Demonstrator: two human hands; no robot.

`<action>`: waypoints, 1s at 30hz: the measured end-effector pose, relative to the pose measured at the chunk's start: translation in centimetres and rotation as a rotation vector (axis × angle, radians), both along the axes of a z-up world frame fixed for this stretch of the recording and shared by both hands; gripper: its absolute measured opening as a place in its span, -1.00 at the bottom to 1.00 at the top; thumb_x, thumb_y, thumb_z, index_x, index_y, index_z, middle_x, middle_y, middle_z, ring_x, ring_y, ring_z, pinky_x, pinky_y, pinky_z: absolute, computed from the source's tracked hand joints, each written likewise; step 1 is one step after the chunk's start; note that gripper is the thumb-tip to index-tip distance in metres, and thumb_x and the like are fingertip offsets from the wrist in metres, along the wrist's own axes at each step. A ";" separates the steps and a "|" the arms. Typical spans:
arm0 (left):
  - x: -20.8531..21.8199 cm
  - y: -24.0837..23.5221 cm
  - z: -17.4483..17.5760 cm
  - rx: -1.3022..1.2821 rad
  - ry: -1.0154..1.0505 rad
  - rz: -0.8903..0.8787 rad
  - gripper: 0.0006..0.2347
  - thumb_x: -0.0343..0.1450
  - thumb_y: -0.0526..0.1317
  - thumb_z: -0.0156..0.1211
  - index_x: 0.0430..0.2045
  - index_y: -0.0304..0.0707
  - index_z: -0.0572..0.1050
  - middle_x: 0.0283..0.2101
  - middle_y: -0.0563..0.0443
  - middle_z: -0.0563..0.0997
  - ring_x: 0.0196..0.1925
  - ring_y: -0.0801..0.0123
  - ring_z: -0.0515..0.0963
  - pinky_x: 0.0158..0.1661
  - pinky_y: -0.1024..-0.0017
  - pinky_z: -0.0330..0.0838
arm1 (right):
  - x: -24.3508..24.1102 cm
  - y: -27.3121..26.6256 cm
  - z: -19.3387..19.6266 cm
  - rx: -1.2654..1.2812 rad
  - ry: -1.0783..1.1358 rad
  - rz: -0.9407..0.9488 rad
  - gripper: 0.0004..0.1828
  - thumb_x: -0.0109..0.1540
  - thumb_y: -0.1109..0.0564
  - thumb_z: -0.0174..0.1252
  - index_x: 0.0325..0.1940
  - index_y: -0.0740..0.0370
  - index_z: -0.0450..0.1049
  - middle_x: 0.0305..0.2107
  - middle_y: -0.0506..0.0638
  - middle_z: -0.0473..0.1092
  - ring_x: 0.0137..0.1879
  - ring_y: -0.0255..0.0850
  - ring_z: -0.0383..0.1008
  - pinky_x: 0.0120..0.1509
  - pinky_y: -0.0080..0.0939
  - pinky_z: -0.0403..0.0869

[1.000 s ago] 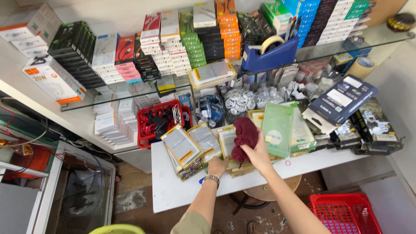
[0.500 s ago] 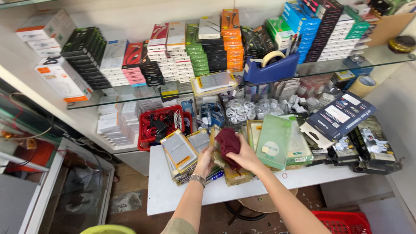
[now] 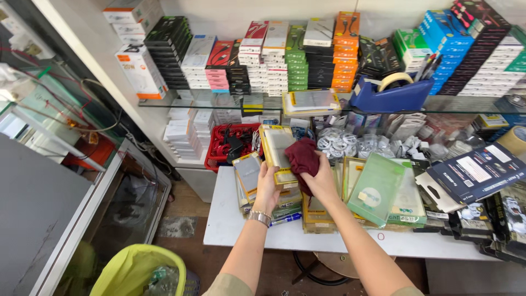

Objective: The person labels small rectangular packages with a blue marker, then wipes them with a cloth. They stack the labeled packages and place them on a glass shelf. The person repeats the labeling and wiping process on additional packages.

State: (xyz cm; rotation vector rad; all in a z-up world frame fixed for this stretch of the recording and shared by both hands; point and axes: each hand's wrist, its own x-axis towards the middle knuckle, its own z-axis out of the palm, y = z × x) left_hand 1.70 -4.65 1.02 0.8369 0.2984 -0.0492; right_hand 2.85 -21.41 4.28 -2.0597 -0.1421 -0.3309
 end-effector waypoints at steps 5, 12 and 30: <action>1.4 0.5 0.9 -0.001 0.055 0.046 -0.66 0.53 -0.01 -0.09 0.16 -0.06 0.28 0.12 0.07 0.52 0.10 0.34 0.53 -0.10 0.21 0.55 | -1.7 2.3 1.4 -0.104 -0.052 0.190 -0.14 0.00 0.08 0.41 0.30 0.31 0.19 0.16 0.38 0.28 0.24 0.20 0.36 0.31 0.00 0.36; 0.1 3.0 1.6 0.202 -0.057 -0.035 -0.50 0.46 -0.19 0.09 0.33 0.03 0.12 0.28 -0.07 0.41 0.23 0.22 0.48 0.04 0.10 0.54 | 0.6 -0.6 3.0 -0.042 0.229 0.067 -0.18 0.03 -0.01 0.31 0.32 0.19 0.21 0.09 0.23 0.45 0.24 0.08 0.49 0.33 -0.08 0.43; 0.5 2.0 0.4 0.158 -0.008 -0.141 -0.61 0.40 -0.36 0.13 0.14 -0.30 0.27 0.06 -0.21 0.50 0.04 0.08 0.61 -0.06 0.07 0.64 | 3.0 -1.8 -0.5 0.470 0.392 0.321 -0.24 0.01 0.15 0.32 0.27 0.25 0.26 0.06 0.12 0.47 0.12 -0.13 0.49 0.22 -0.19 0.44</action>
